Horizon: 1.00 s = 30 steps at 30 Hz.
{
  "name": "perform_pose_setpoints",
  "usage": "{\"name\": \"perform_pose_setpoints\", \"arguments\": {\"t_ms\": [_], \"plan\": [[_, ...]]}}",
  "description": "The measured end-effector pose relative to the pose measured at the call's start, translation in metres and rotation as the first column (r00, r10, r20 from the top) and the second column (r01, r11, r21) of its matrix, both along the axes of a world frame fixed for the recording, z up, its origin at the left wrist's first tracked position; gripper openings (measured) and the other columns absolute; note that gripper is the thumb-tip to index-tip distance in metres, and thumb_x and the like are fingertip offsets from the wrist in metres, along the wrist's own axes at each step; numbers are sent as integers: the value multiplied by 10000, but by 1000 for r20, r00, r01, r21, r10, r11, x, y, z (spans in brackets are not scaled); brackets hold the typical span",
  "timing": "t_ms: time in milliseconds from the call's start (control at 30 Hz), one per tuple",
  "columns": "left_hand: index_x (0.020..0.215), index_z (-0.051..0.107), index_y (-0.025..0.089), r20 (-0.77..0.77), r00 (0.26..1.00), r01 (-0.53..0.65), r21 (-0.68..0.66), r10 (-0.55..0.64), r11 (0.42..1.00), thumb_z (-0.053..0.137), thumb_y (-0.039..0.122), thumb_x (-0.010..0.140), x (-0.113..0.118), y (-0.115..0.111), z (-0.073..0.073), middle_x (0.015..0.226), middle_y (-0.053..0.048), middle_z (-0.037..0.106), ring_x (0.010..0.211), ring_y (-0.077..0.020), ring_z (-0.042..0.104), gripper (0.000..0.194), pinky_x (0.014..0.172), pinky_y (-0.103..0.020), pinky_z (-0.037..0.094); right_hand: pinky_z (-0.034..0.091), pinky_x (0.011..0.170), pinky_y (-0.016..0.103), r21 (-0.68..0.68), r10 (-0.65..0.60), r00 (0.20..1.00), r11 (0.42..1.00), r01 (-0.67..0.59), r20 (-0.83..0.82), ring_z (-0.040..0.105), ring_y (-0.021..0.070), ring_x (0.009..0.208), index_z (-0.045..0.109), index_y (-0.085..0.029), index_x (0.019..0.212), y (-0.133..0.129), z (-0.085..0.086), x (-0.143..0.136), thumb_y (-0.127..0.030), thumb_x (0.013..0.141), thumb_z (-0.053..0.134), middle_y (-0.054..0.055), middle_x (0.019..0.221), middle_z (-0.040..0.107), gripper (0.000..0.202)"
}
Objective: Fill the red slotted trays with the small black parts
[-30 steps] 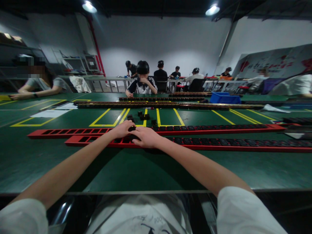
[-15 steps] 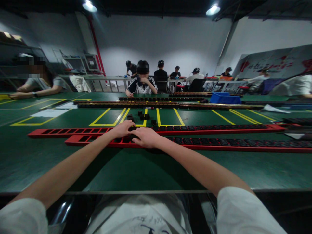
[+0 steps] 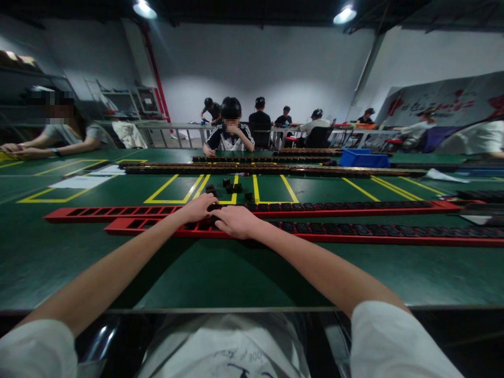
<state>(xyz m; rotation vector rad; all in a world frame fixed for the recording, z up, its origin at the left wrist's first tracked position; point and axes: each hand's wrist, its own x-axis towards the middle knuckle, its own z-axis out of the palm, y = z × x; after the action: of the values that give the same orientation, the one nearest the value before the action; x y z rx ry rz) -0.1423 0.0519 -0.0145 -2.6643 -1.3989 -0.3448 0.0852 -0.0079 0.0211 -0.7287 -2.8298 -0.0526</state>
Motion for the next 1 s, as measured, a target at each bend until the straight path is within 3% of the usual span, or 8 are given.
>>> {"name": "perform_pose_setpoints", "arguments": {"t_ms": [133,267,433,800,1000], "plan": [[1129,645,163,2,1000,-2,5,2,1000,630,373,870,-1,1,-1,1098,-110,615,1048,-276,565,333,911,-382,471,475,874,341,-7,-9,1000,1000,9,-19,669,233,1034,513,-176,1421,0,0,1,-297,1043,376,127,1194,704,420],[1088,654,157,-1,1000,1,19,-1,1000,581,428,914,1,1,-1,1062,-109,618,1031,-268,574,331,905,-373,465,472,871,336,3,-11,1000,1000,11,-14,668,238,1042,536,-198,1407,0,-1,0,-351,1027,441,121,1189,709,420],[1067,655,167,21,1000,15,33,-16,999,537,492,940,1,1,-2,1034,-100,620,1011,-257,578,368,891,-362,461,478,822,342,-3,-48,999,999,48,5,678,258,975,593,-148,1304,2,-4,0,-433,993,515,147,1117,721,430],[1082,654,176,15,1000,10,5,-11,1000,576,420,905,0,0,0,1072,-106,619,1010,-262,565,312,894,-380,464,483,956,427,1,151,978,988,-153,-145,594,272,1124,570,-133,1275,4,-2,3,-372,928,622,171,1249,628,424],[1075,653,188,29,1000,11,7,-11,1000,561,427,916,0,1,-1,1057,-93,619,1027,-257,568,301,910,-371,462,492,925,415,0,130,984,991,-131,-120,609,276,1093,574,-118,1288,3,0,3,-403,930,629,172,1197,650,461]]}}
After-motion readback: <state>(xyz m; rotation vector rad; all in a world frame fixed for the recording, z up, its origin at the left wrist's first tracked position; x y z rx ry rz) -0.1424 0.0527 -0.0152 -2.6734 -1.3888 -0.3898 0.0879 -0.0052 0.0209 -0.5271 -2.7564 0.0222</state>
